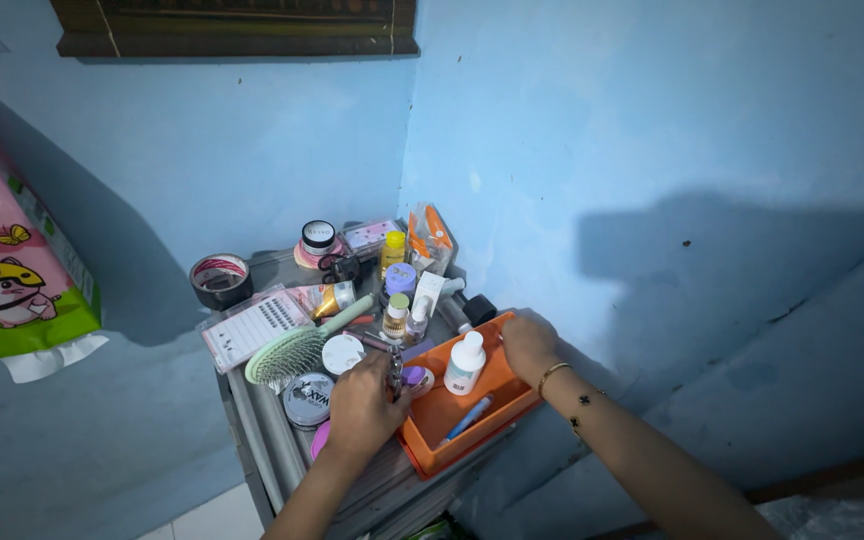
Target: Organizing various skincare, makeup, and personal care products on a small drawer unit and into an orange basket.
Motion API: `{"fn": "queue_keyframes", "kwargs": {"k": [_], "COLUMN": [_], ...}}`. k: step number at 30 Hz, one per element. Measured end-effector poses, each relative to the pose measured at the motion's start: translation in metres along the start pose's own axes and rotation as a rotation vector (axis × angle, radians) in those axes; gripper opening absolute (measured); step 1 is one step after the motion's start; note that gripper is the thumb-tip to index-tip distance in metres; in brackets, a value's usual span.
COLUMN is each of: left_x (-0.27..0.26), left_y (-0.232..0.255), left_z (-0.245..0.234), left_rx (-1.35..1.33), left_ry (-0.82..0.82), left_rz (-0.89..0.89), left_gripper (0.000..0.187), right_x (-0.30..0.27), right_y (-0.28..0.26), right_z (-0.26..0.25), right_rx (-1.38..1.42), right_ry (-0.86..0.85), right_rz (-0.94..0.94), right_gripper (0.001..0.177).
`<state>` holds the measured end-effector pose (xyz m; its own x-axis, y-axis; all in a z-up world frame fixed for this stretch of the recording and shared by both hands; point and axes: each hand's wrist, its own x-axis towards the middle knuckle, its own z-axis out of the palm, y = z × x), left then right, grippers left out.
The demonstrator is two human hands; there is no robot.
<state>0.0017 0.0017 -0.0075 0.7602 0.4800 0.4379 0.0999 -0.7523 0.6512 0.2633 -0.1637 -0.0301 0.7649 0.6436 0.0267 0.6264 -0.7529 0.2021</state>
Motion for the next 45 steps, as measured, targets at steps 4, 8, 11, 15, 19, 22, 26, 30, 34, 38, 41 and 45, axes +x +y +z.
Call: {"fn": "queue_keyframes", "kwargs": {"k": [4,8,11,15,19,22,26,30,34,38,41,45], "left_x": [0.001,0.001,0.000,0.000,0.000,-0.001,0.000,0.000,0.000,0.001,0.000,-0.002], "left_y": [-0.001,0.000,0.000,-0.001,-0.002,-0.002,0.001,0.000,-0.004,0.000,0.001,0.003], "left_z": [0.002,0.001,0.002,0.004,0.004,0.004,0.002,0.003,0.006,0.003,0.005,0.003], "left_rx": [0.001,0.021,0.016,0.009,0.028,0.005,0.033,0.049,0.058,0.049,0.047,0.051], "left_ry": [-0.035,-0.057,-0.041,-0.007,-0.028,0.006,-0.030,-0.025,-0.012,0.004,-0.002,-0.008], "left_rz": [-0.016,-0.050,-0.030,-0.009,-0.035,-0.001,-0.044,-0.041,-0.004,-0.016,-0.012,-0.022], "left_gripper": [0.031,0.028,0.029,0.031,0.030,0.033,0.031,0.030,0.031,0.030,0.030,0.030], "right_x": [-0.001,-0.004,-0.012,-0.008,-0.008,-0.018,-0.040,-0.059,-0.061,-0.043,-0.042,-0.045], "right_y": [0.004,0.003,-0.002,0.004,0.009,0.008,-0.006,-0.028,-0.043,-0.028,-0.013,-0.005], "right_z": [-0.002,-0.005,-0.010,0.001,-0.005,-0.029,-0.074,-0.081,-0.063,-0.052,-0.054,-0.065], "right_rx": [0.012,0.002,-0.052,-0.080,-0.053,-0.054,0.245,0.731,0.659,0.738,0.703,0.551], "right_ry": [0.001,-0.013,0.028,0.232,0.241,0.176,0.037,0.006,0.128,0.152,0.171,0.270], "right_rz": [0.014,-0.038,-0.066,-0.125,-0.147,-0.144,-0.104,-0.212,-0.305,-0.173,-0.102,-0.065], "right_gripper": [0.013,0.012,0.011,0.014,0.022,0.022,0.033,0.071,0.067,0.034,0.027,0.026]}}
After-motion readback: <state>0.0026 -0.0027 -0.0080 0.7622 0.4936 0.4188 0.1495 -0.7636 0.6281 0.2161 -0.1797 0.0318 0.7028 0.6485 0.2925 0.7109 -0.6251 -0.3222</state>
